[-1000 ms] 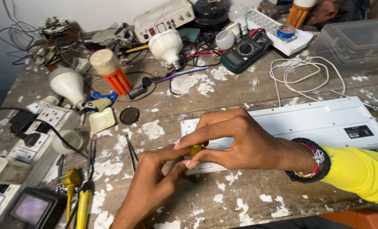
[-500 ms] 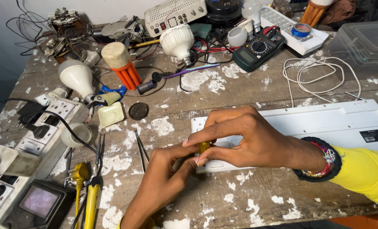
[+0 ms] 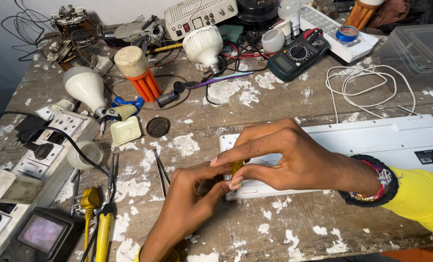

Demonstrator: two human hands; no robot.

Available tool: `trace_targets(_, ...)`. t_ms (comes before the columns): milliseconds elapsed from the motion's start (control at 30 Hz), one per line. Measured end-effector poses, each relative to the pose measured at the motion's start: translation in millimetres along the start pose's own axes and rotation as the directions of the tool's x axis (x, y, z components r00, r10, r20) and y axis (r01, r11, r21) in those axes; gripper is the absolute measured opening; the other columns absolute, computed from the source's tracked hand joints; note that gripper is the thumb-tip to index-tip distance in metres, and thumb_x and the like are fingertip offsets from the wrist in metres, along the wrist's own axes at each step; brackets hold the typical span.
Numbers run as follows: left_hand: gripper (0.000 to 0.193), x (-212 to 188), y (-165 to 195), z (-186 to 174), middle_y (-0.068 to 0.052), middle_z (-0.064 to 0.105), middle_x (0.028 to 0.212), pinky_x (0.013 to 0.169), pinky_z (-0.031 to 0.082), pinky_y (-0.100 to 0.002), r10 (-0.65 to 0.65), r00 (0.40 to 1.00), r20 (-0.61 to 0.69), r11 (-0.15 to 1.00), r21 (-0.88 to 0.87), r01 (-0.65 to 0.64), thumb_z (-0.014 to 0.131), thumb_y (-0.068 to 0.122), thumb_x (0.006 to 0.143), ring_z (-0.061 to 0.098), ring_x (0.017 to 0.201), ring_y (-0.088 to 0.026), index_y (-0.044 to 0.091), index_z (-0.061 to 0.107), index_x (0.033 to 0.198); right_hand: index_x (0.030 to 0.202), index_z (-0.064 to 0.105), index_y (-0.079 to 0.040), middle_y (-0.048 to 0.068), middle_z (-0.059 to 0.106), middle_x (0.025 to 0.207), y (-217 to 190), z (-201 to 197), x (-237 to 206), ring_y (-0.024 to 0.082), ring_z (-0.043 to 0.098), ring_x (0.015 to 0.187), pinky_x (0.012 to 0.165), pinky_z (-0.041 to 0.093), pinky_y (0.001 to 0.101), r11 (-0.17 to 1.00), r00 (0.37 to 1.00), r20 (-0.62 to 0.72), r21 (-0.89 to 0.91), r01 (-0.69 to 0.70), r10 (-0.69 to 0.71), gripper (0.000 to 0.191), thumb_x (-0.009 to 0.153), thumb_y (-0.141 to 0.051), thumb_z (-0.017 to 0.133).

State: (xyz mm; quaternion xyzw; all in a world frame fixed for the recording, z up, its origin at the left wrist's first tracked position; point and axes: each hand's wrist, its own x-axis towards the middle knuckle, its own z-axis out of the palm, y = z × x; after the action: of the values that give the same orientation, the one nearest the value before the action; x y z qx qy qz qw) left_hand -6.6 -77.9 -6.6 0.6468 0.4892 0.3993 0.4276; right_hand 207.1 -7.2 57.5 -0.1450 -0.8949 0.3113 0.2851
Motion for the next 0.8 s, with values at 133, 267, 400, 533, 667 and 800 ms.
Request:
trace_targets(133,0.017,-0.7,-8.6,1.0,-0.001,0.074,0.074,0.053,0.044,-0.027,-0.059,0.998,0.016,0.998,-0.012,0.059,0.077,0.008,0.085,0.055,0.063,-0.005,0.002,0.081,0.101,0.122,0.076,-0.013,0.004,0.081,0.101,0.3,-0.4,-0.9,0.016,0.078,0.096,0.086,0.062,0.0314,1.0,1.0,0.026,0.016,0.004,-0.004,0.038,0.086,-0.003,0.079)
trace_targets(267,0.013,-3.2,-16.2,7.6,0.003,0.071,0.077,0.058,0.045,-0.025,-0.07,0.992,0.105,0.96,-0.262,0.096,0.074,0.008,0.091,0.055,0.07,-0.003,-0.001,0.077,0.101,0.123,0.076,-0.017,-0.002,0.082,0.098,0.8,-0.5,-1.0,0.016,0.072,0.099,0.092,0.058,0.0347,0.999,0.997,0.077,0.035,0.016,-0.019,0.037,0.088,-0.006,0.077)
trace_targets(400,0.012,-3.3,-18.9,9.4,0.001,0.067,0.067,0.052,0.038,-0.027,-0.142,0.985,0.101,0.975,-0.155,0.157,0.076,0.01,0.09,0.047,0.061,-0.006,0.001,0.081,0.096,0.129,0.074,-0.019,-0.006,0.082,0.108,0.7,-2.8,-0.9,0.016,0.069,0.109,0.101,0.057,0.0379,0.998,0.99,0.135,0.053,0.041,-0.048,0.038,0.093,-0.006,0.075)
trace_targets(533,0.017,-0.8,-14.8,10.9,0.0,0.074,0.07,0.054,0.044,-0.027,-0.102,0.995,-0.006,0.984,-0.149,0.1,0.087,0.013,0.076,0.058,0.063,-0.004,0.002,0.081,0.088,0.13,0.071,-0.019,0.004,0.073,0.121,-1.2,-1.4,-3.3,0.018,0.068,0.109,0.097,0.055,0.0358,0.994,0.99,0.114,0.074,0.076,-0.084,0.042,0.09,-0.011,0.078)
trace_targets(667,0.029,2.7,-7.0,14.5,0.001,0.073,0.07,0.053,0.045,-0.026,-0.011,0.992,-0.126,1.0,0.027,0.014,0.096,0.02,0.063,0.06,0.061,-0.006,0.003,0.079,0.08,0.126,0.074,-0.023,0.003,0.065,0.104,-0.8,1.7,-6.2,0.015,0.067,0.099,0.087,0.057,0.0305,0.992,0.993,0.108,0.109,-0.056,0.045,0.046,0.083,-0.017,0.086)
trace_targets(800,0.03,0.0,-3.4,13.2,0.002,0.069,0.071,0.053,0.041,-0.026,-0.046,0.995,-0.083,0.998,-0.038,0.043,0.093,0.019,0.067,0.056,0.061,-0.006,0.004,0.076,0.087,0.126,0.075,-0.024,0.0,0.071,0.092,1.1,-0.5,-6.3,0.015,0.066,0.092,0.086,0.053,0.0322,1.0,0.999,0.035,-0.006,0.006,-0.005,0.045,0.084,-0.011,0.084)
